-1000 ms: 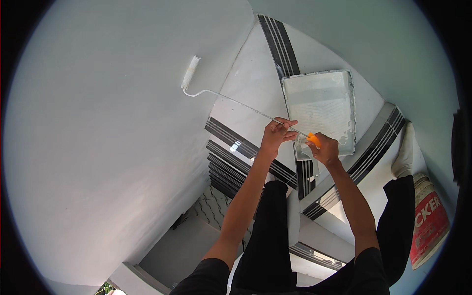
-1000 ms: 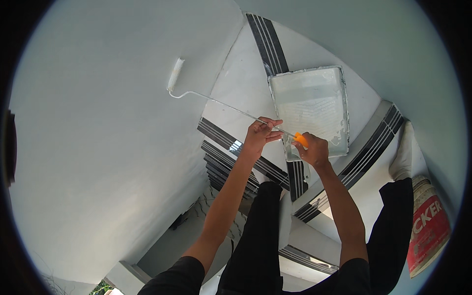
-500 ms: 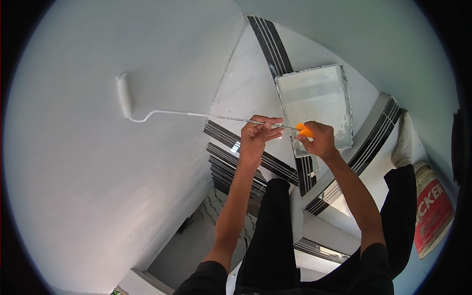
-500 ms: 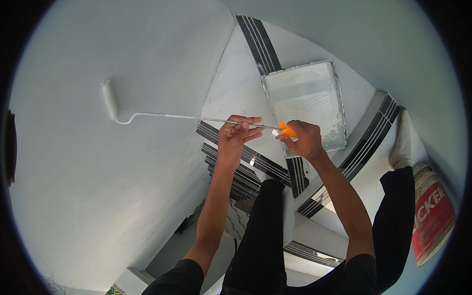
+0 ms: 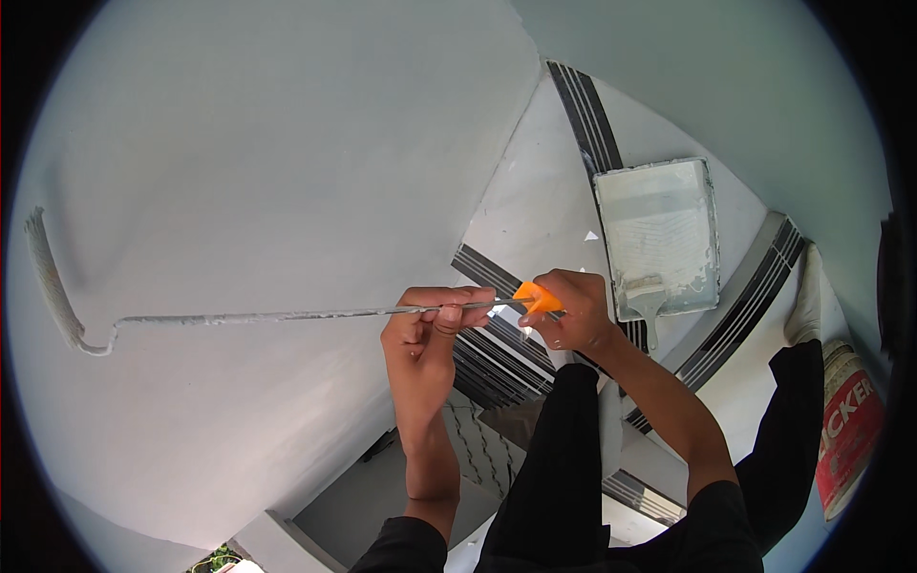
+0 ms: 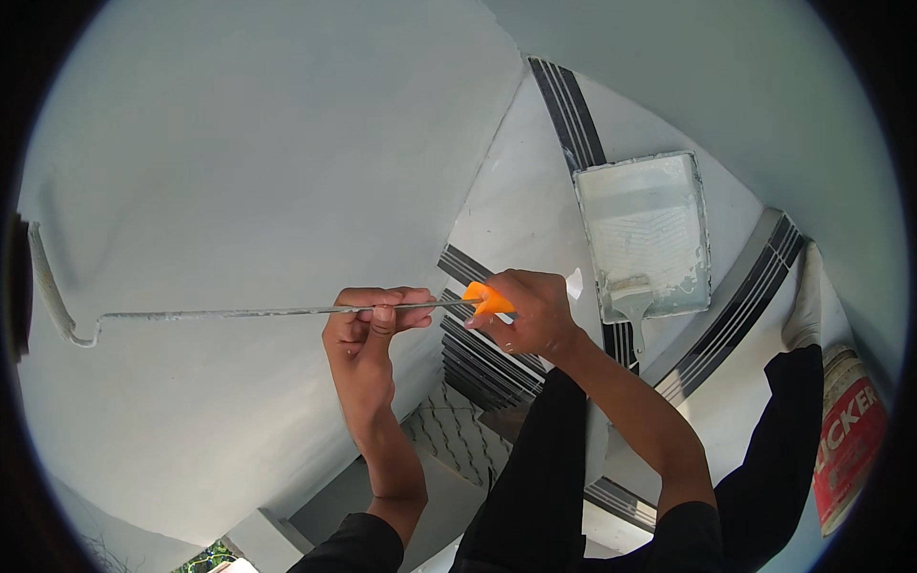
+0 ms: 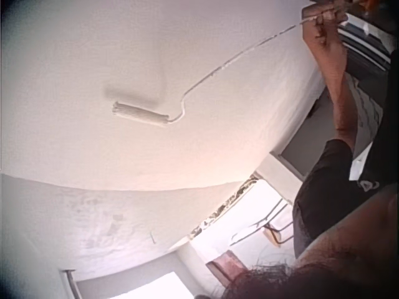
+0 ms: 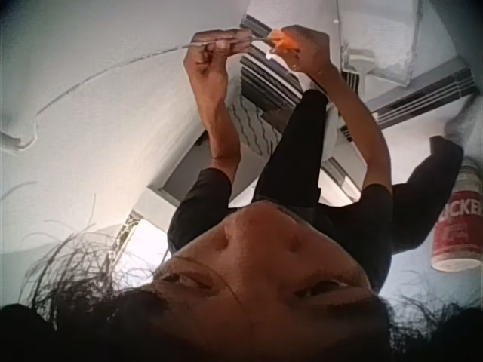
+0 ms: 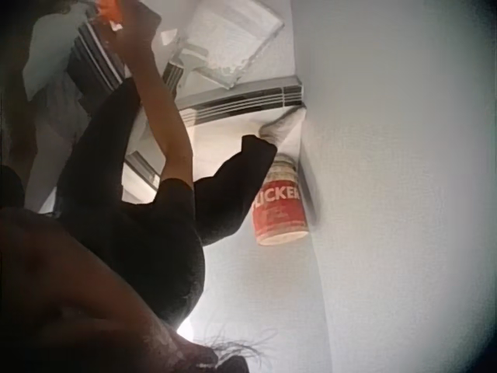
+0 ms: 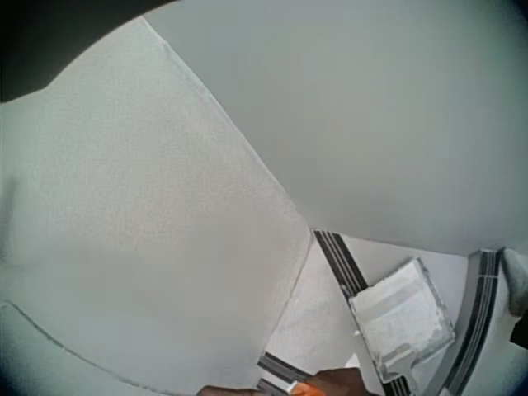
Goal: The person paints a wall or ceiling area above a staircase using a paint roller, dipping the roller into a paint tray and applying paint to the surface.
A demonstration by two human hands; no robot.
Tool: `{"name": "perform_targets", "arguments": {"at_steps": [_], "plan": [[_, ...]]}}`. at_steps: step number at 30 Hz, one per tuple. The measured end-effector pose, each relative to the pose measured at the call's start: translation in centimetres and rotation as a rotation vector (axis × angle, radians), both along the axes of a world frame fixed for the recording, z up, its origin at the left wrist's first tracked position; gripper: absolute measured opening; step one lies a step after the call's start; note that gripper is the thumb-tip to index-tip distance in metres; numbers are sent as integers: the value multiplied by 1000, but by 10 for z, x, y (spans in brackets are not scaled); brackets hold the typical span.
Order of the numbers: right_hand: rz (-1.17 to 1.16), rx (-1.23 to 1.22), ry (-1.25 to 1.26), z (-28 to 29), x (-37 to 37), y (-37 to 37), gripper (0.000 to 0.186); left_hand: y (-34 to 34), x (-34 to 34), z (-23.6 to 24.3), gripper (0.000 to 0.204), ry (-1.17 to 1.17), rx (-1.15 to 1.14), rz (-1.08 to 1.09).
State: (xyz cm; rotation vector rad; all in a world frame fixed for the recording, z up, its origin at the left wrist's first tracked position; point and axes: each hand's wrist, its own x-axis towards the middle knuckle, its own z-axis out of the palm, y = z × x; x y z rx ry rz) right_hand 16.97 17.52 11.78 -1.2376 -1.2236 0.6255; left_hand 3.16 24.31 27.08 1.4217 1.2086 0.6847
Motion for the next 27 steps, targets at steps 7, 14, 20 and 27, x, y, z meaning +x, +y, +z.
{"name": "perform_targets", "arguments": {"at_steps": [7, 14, 20, 27], "plan": [[-7, -155, 12, -25, 5, 11, 32, 35, 9, -49, 13, -19, -86, -37], [-87, -514, -98, -142, 2, -98, 32, -23, 14, -214, 7, -22, -421, -124], [-66, -539, -112, -149, 9, -106, 33, -34, 15, -227, 6, -62, -505, -107], [5, -305, -22, -14, 23, -10, 33, 29, 34, -41, 14, -41, -125, -58]]}}
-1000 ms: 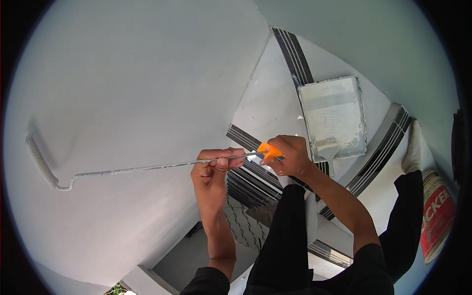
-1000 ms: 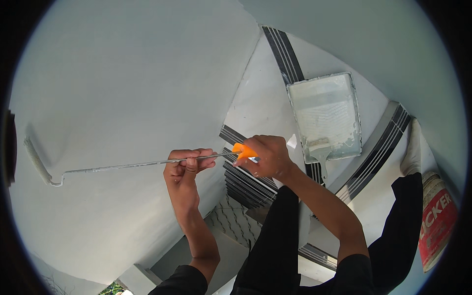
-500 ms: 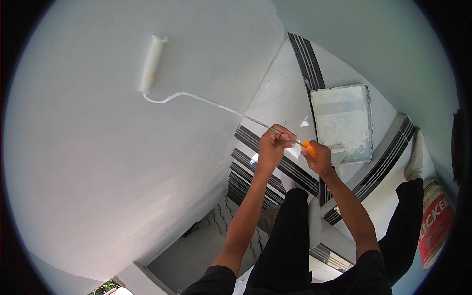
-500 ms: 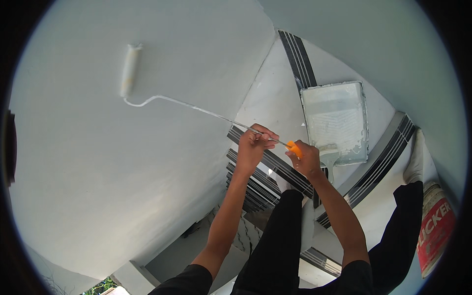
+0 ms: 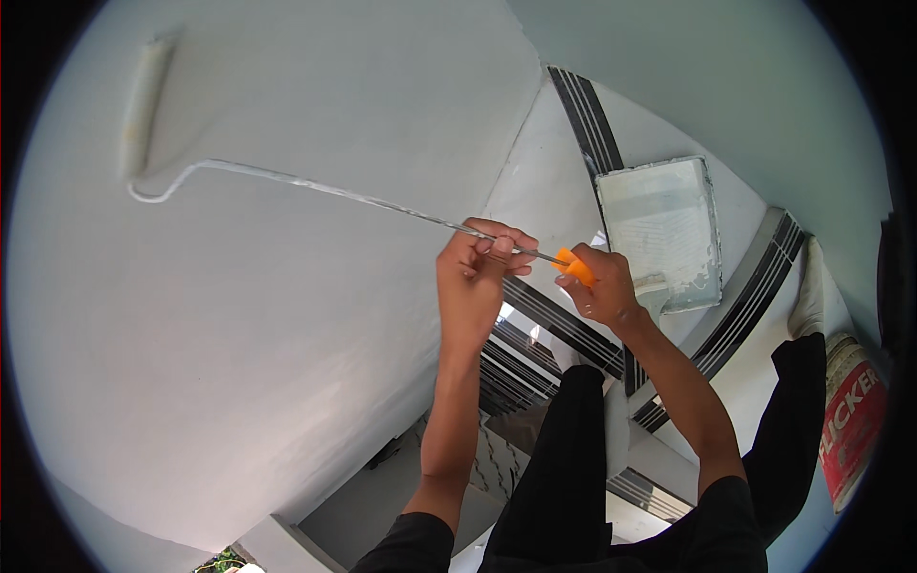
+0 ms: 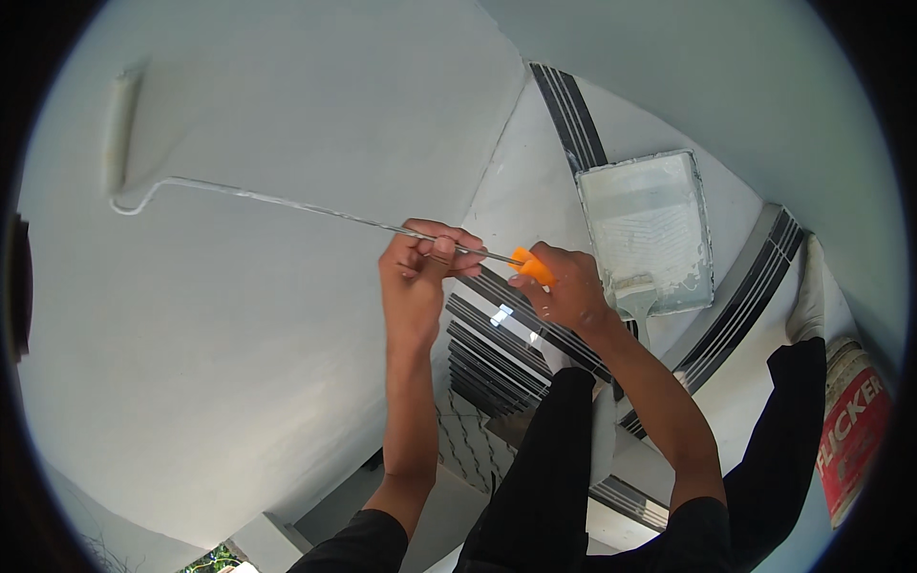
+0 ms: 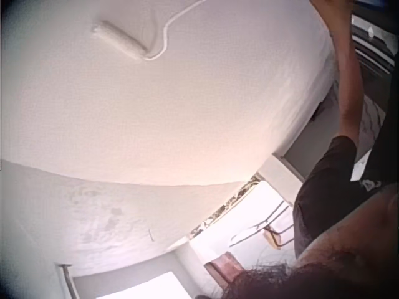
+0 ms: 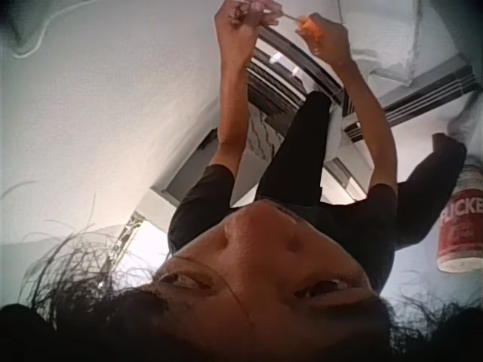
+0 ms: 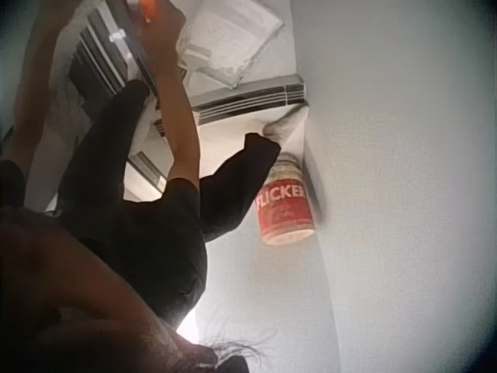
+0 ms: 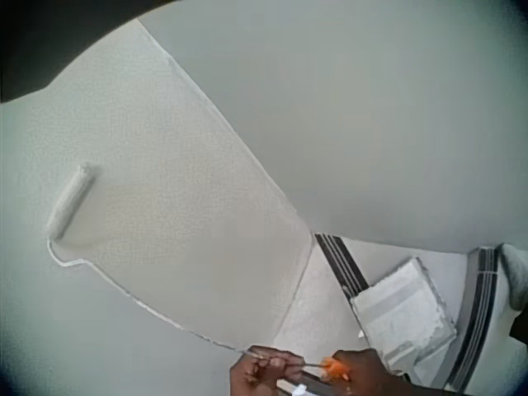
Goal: The person paints a wall or ceiling area above a staircase using a paint roller, dipping the roller into a paint tray and applying paint to the surface.
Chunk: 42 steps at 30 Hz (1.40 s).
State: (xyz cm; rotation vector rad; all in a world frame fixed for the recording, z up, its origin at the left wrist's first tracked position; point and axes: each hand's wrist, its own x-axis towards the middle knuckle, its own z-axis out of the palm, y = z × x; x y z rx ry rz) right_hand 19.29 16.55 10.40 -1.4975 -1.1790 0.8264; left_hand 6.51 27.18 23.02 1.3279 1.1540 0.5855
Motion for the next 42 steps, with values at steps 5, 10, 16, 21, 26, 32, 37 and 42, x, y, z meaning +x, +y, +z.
{"name": "perform_targets", "arguments": {"at_steps": [5, 10, 16, 21, 26, 32, 37, 42], "plan": [[-4, 228, 1, 74, 5, 49, 32, 29, 4, 81, 16, 15, 239, 12], [-7, 119, -48, 29, 2, 37, 34, 25, 3, 35, 12, 5, 69, 27], [-16, -170, -35, -92, 0, -65, 37, -39, 6, -121, 7, 25, -334, 49], [-23, -357, -58, -126, 14, -112, 42, -71, 10, -179, 6, 0, -466, 37], [-6, -291, -46, -110, 30, -101, 38, -68, 22, -153, 7, -32, -408, 43], [0, -34, -121, 0, 46, -13, 35, -13, 42, -12, 10, -55, -60, 73], [-16, 73, -133, 19, 44, 13, 39, 8, 41, 18, 12, -17, 66, 37], [-33, -111, -201, -47, 39, -47, 40, -23, 35, -75, 12, -83, -174, 15]]}}
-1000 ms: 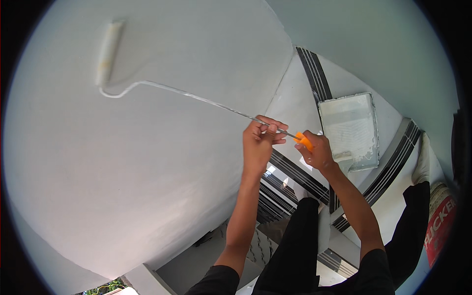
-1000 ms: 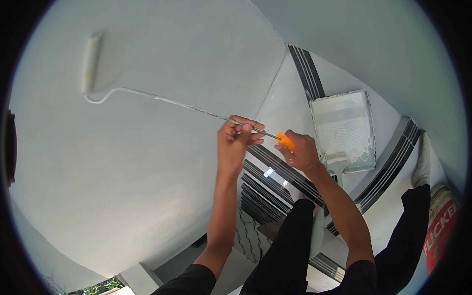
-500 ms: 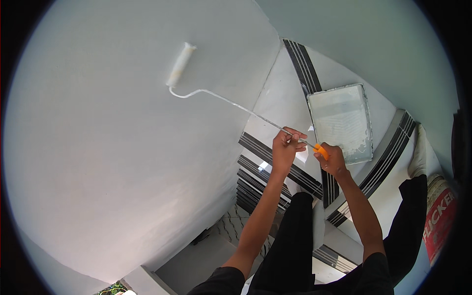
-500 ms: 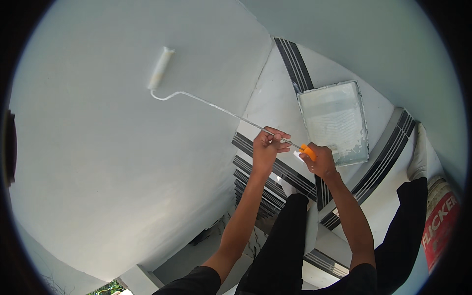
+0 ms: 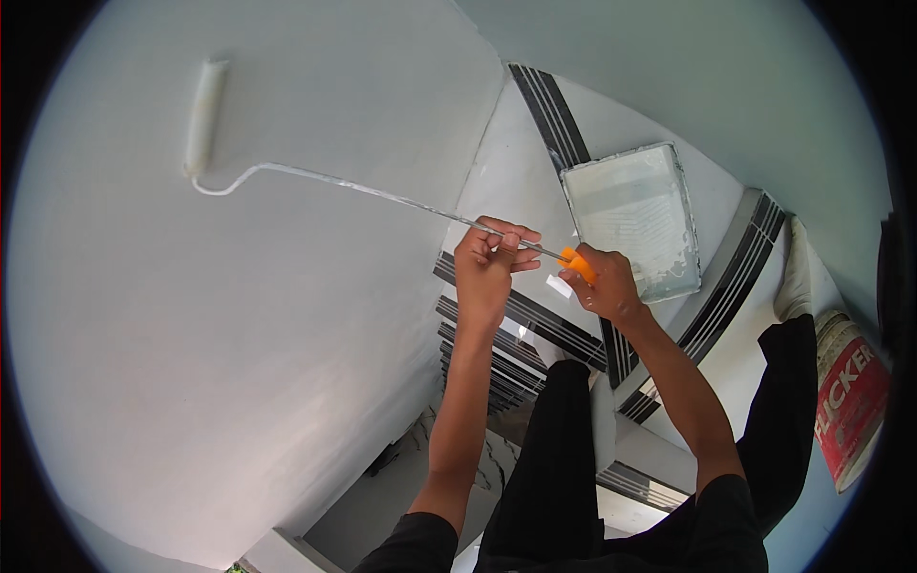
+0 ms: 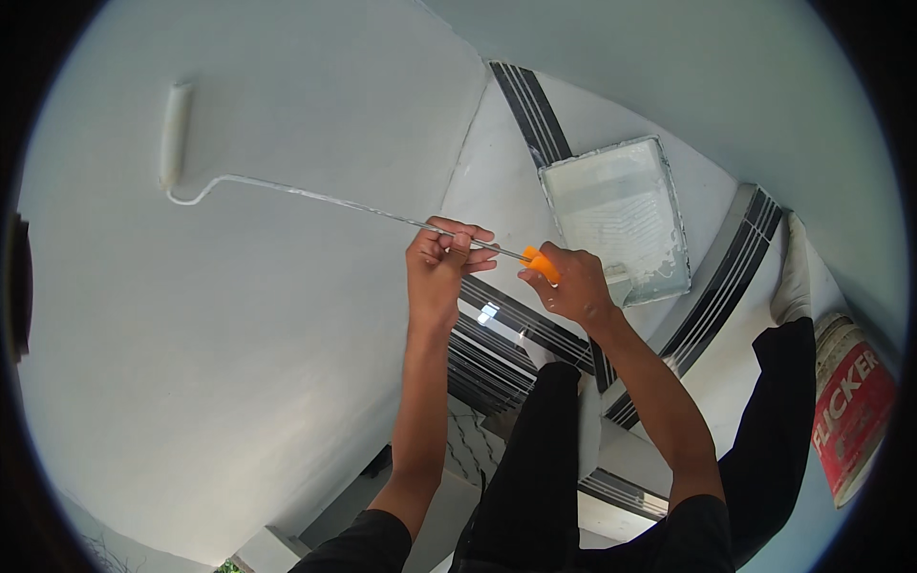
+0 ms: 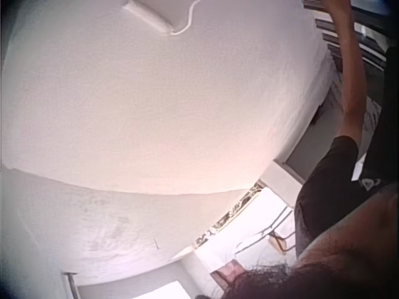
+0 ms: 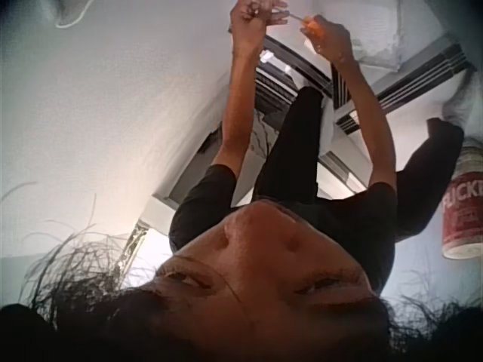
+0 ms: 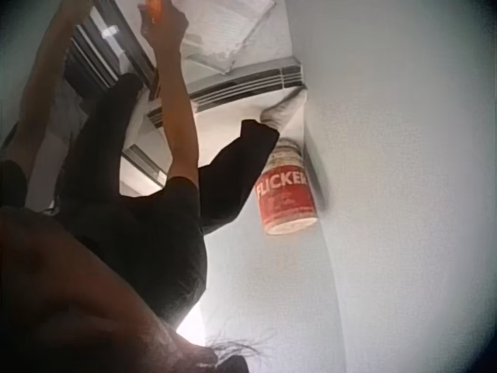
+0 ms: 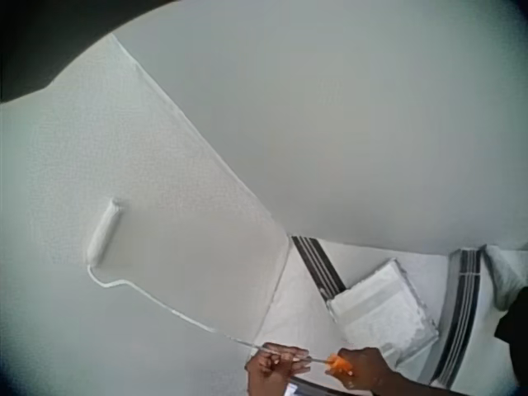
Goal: The person paints a wall or ceiling area above a staircase using a paint roller, dipping the roller into a paint tray and applying paint to the surface.
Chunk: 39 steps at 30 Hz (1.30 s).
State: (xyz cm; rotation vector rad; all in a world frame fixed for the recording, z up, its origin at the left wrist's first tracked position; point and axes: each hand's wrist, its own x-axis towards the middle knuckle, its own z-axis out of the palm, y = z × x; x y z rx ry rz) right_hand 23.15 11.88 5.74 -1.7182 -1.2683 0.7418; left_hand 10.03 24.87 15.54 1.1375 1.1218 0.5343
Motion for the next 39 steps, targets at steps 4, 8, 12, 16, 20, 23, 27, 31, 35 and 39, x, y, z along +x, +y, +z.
{"name": "perform_targets", "arguments": {"at_steps": [4, 8, 12, 16, 20, 23, 27, 31, 35, 39], "plan": [[-53, -196, -11, -44, -6, -45, 42, -27, -6, -78, 12, -8, -206, -41], [-76, -338, -81, -73, 4, -79, 45, -48, 5, -135, 5, -37, -409, -41], [-69, -473, -205, -83, 10, -89, 49, -55, 5, -180, 9, -32, -548, -60], [-49, -544, -283, -64, 16, -78, 54, -50, 7, -188, 10, -63, -601, -34], [-53, -624, -327, 2, 28, -70, 55, -48, 12, -151, 11, -148, -605, -49], [-102, -607, -287, 65, 24, -67, 52, -47, 4, -98, 12, -214, -562, -80], [-143, -573, -222, 121, 10, -81, 48, -59, -2, -28, 15, -210, -475, -96], [-134, -575, -157, 140, 2, -82, 46, -66, -15, -9, 16, -221, -482, -94], [-149, -614, -210, 129, 10, -79, 52, -56, -2, -24, 13, -273, -555, -107], [-167, -682, -237, 144, 14, -64, 47, -45, 0, -34, 8, -369, -620, -86]]}}
